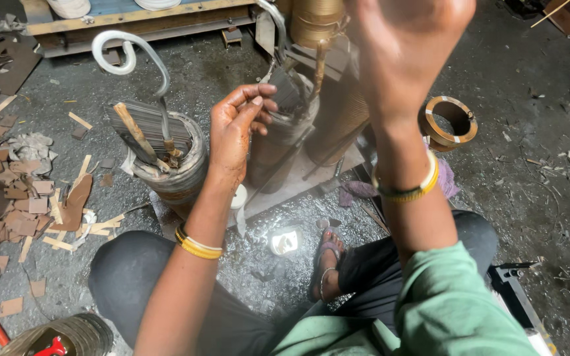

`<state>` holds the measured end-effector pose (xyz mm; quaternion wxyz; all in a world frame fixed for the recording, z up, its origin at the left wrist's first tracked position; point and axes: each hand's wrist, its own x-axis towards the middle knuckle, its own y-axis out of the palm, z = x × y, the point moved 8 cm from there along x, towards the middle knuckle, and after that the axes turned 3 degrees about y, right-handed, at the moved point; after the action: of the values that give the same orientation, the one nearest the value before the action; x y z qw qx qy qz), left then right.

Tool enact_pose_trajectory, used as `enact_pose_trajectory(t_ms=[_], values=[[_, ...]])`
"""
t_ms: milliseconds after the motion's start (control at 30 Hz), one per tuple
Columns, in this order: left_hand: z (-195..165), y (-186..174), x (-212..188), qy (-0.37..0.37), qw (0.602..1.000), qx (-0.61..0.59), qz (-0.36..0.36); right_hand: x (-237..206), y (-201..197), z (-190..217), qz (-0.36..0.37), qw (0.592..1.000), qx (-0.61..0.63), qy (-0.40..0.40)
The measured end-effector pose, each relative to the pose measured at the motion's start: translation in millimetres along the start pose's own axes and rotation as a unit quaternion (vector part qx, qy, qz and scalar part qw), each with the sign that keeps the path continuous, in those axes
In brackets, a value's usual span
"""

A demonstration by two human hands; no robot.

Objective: The person sits on the floor and uses scissors to trim the ends of bundles of thin sticks, placing trimmed sticks into cylindrical containers. They then pull white adhesive tape from a roll and wrap it around a curved white tube.

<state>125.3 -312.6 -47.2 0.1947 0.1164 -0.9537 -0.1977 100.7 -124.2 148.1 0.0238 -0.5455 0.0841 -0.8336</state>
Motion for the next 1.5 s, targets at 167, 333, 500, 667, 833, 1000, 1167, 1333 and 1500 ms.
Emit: enact_pose_trajectory(t_ms=[167, 333, 500, 667, 833, 1000, 1167, 1333, 1500], values=[[13, -13, -10, -0.009, 0.999, 0.033, -0.027, -81, 6, -6, 0.097, 0.988, -0.062, 0.102], [38, -18, -18, -0.033, 0.995, 0.094, -0.016, -139, 34, -50, 0.096, 0.970, -0.102, 0.200], [63, -25, -29, -0.063, 0.970, 0.237, 0.008, -133, 27, -56, 0.032, 0.986, 0.035, 0.158], [61, -33, -40, -0.056, 0.950, 0.307, -0.016, -141, -8, -60, -0.050, 0.963, 0.180, 0.195], [39, -19, -44, 0.016, 0.942, 0.335, -0.031, -171, 24, -71, 0.009, 0.969, 0.072, 0.237], [37, 4, -44, 0.024, 0.937, 0.349, 0.001, -177, 40, -79, -0.010, 0.975, -0.062, 0.212], [55, 6, -46, -0.018, 0.933, 0.358, 0.025, -186, 25, -89, -0.089, 0.964, 0.118, 0.221], [69, -13, -51, -0.043, 0.923, 0.383, 0.019, -205, 18, -107, -0.110, 0.941, 0.170, 0.272], [83, -25, -60, -0.096, 0.905, 0.413, 0.025, -196, 41, -100, -0.004, 0.975, -0.107, 0.196]])
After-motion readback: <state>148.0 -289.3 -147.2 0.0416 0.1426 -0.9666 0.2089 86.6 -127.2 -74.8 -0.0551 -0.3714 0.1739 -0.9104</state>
